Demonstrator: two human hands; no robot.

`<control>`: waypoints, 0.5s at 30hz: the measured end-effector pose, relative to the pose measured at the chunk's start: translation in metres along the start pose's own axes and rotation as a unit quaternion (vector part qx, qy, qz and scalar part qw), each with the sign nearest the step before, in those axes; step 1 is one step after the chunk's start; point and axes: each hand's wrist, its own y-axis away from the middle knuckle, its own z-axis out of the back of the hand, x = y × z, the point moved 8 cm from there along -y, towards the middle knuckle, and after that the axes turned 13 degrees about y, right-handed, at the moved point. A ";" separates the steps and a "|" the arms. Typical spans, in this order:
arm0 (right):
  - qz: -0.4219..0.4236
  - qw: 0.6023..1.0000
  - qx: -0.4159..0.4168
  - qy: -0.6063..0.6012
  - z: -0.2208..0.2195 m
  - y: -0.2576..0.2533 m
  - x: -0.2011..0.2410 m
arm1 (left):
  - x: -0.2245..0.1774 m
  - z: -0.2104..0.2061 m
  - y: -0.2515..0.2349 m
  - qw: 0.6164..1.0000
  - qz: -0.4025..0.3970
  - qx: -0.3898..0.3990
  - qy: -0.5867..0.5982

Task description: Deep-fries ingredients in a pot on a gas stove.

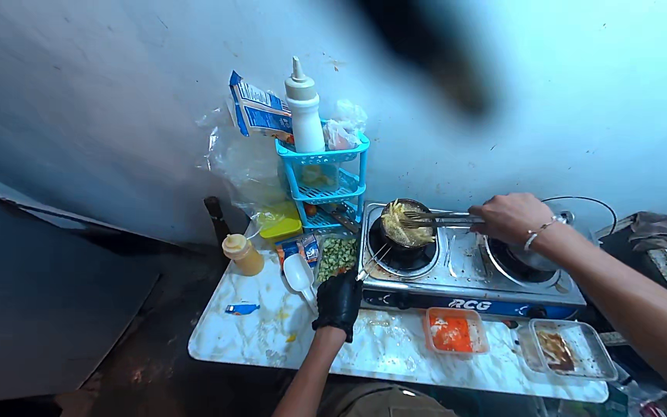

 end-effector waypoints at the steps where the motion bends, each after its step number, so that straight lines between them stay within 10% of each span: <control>1: 0.000 1.000 -0.013 0.006 0.005 -0.002 -0.013 | 0.001 0.001 -0.001 1.000 0.002 0.003 0.000; 15: 0.083 0.986 -0.024 0.139 0.028 -0.060 -0.044 | -0.002 -0.013 -0.026 0.997 0.014 0.074 0.033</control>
